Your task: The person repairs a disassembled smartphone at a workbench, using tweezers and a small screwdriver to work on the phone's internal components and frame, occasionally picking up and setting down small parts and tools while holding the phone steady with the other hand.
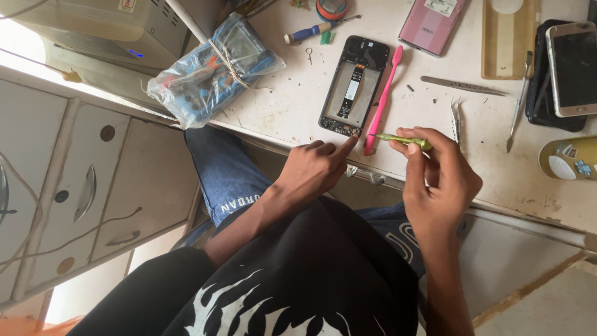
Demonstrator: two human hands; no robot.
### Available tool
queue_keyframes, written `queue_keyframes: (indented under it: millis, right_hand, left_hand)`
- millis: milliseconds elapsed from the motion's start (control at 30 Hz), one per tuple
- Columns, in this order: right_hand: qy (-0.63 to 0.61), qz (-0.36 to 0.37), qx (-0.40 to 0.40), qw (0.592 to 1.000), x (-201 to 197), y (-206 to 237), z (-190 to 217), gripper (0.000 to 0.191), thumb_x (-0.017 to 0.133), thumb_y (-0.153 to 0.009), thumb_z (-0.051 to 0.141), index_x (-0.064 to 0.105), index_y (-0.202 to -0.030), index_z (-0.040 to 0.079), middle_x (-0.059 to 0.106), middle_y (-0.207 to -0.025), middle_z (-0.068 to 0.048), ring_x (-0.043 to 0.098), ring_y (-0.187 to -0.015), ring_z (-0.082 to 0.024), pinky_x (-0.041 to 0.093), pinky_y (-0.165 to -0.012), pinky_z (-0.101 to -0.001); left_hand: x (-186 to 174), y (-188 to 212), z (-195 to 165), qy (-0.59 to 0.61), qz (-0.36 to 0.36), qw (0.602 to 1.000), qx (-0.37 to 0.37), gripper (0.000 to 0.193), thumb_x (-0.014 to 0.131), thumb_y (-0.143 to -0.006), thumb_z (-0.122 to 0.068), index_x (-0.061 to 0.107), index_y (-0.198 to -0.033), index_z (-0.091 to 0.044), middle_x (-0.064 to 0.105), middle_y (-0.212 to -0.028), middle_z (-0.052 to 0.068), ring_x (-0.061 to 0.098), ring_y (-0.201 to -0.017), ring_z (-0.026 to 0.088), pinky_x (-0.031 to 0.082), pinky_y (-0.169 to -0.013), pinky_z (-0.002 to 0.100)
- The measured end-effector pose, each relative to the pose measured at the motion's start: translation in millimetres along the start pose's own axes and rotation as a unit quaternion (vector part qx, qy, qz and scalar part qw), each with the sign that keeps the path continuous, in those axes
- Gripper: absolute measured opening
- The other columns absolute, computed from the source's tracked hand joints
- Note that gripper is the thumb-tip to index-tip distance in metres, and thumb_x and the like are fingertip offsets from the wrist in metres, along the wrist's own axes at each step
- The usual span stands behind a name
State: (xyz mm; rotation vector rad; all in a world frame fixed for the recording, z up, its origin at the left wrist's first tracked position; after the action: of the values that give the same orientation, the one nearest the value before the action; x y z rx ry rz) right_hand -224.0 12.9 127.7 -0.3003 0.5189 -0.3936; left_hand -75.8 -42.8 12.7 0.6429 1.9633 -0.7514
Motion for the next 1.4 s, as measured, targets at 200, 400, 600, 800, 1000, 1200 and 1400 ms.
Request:
queue_keyframes:
  millis: [200, 400, 600, 800, 1000, 1200, 1400]
  right_hand:
    - [-0.024, 0.004, -0.012, 1.0, 7.7, 0.0, -1.1, 0.016, 0.057, -0.11, -0.011, 0.059, -0.125, -0.007, 0.075, -0.115, -0.017, 0.079, -0.107, -0.025, 0.053, -0.064, -0.0214]
    - [-0.041, 0.003, -0.012, 0.999, 10.4, 0.4, -3.3, 0.017, 0.056, -0.11, -0.012, 0.059, -0.126, -0.007, 0.074, -0.116, -0.017, 0.079, -0.108, -0.025, 0.056, -0.07, -0.0224]
    - [-0.041, 0.013, -0.022, 0.999, 15.7, -0.9, -1.7, 0.017, 0.056, -0.111, -0.012, 0.059, -0.127, -0.007, 0.074, -0.117, -0.017, 0.078, -0.109, -0.024, 0.06, -0.08, -0.0246]
    - [-0.021, 0.009, -0.022, 0.999, 14.0, -1.6, 0.8, 0.017, 0.057, -0.109, -0.012, 0.061, -0.125, -0.007, 0.075, -0.115, -0.016, 0.079, -0.107, -0.023, 0.058, -0.075, -0.0235]
    - [-0.033, 0.005, -0.015, 0.999, 11.6, -0.5, -2.6, 0.017, 0.056, -0.11, -0.012, 0.06, -0.126, -0.008, 0.074, -0.117, -0.018, 0.078, -0.108, -0.025, 0.061, -0.084, -0.0263]
    - [-0.065, -0.004, -0.004, 0.998, 4.3, 7.4, -6.0, 0.011, 0.055, -0.112, -0.012, 0.059, -0.122, -0.009, 0.073, -0.114, -0.018, 0.078, -0.105, -0.023, 0.063, -0.088, -0.026]
    - [-0.017, -0.009, 0.028, 0.999, 1.5, 12.9, -9.8, 0.016, 0.056, -0.107, -0.012, 0.061, -0.122, -0.01, 0.074, -0.113, -0.019, 0.078, -0.104, -0.026, 0.061, -0.08, -0.0281]
  left_hand:
    - [1.5, -0.8, 0.4, -0.011, 0.005, 1.0, -0.001, 0.061, 0.07, -0.091, -0.019, 0.053, -0.148, -0.009, 0.068, -0.082, 0.008, 0.068, -0.071, 0.027, 0.054, -0.059, 0.041]
    - [1.9, 0.1, 0.4, -0.006, 0.016, 1.0, -0.001, 0.062, 0.07, -0.091, -0.019, 0.051, -0.15, -0.008, 0.068, -0.083, 0.007, 0.068, -0.074, 0.026, 0.055, -0.06, 0.041]
    - [0.5, 0.4, -0.9, -0.013, 0.007, 1.0, 0.007, 0.064, 0.07, -0.091, -0.019, 0.049, -0.15, -0.007, 0.068, -0.084, 0.008, 0.069, -0.075, 0.026, 0.055, -0.061, 0.04]
    - [0.1, 1.0, -0.9, -0.012, -0.008, 1.0, 0.013, 0.063, 0.07, -0.091, -0.019, 0.049, -0.151, -0.008, 0.068, -0.084, 0.007, 0.07, -0.077, 0.026, 0.056, -0.062, 0.04]
    - [1.8, 1.8, -0.1, -0.015, -0.012, 1.0, 0.012, 0.064, 0.071, -0.09, -0.019, 0.051, -0.149, -0.008, 0.068, -0.085, 0.007, 0.069, -0.076, 0.026, 0.056, -0.061, 0.04]
    - [2.0, 4.9, -2.8, -0.009, -0.009, 0.999, 0.034, 0.057, 0.07, -0.092, -0.02, 0.054, -0.145, -0.006, 0.068, -0.086, 0.007, 0.069, -0.077, 0.025, 0.055, -0.061, 0.039]
    - [13.2, 5.1, -8.6, 0.011, 0.032, 0.999, 0.028, 0.056, 0.069, -0.094, -0.02, 0.054, -0.146, -0.006, 0.069, -0.08, 0.009, 0.069, -0.069, 0.025, 0.055, -0.056, 0.04]
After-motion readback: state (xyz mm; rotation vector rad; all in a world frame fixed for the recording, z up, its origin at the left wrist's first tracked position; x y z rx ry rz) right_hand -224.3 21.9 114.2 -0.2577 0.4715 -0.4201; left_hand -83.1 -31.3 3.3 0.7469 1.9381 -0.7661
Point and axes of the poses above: each hand's wrist, its own y-axis away from the middle knuckle, its own x-axis out of the palm, z = x × y, the point moved 9 cm from there along -y, towards the middle knuckle
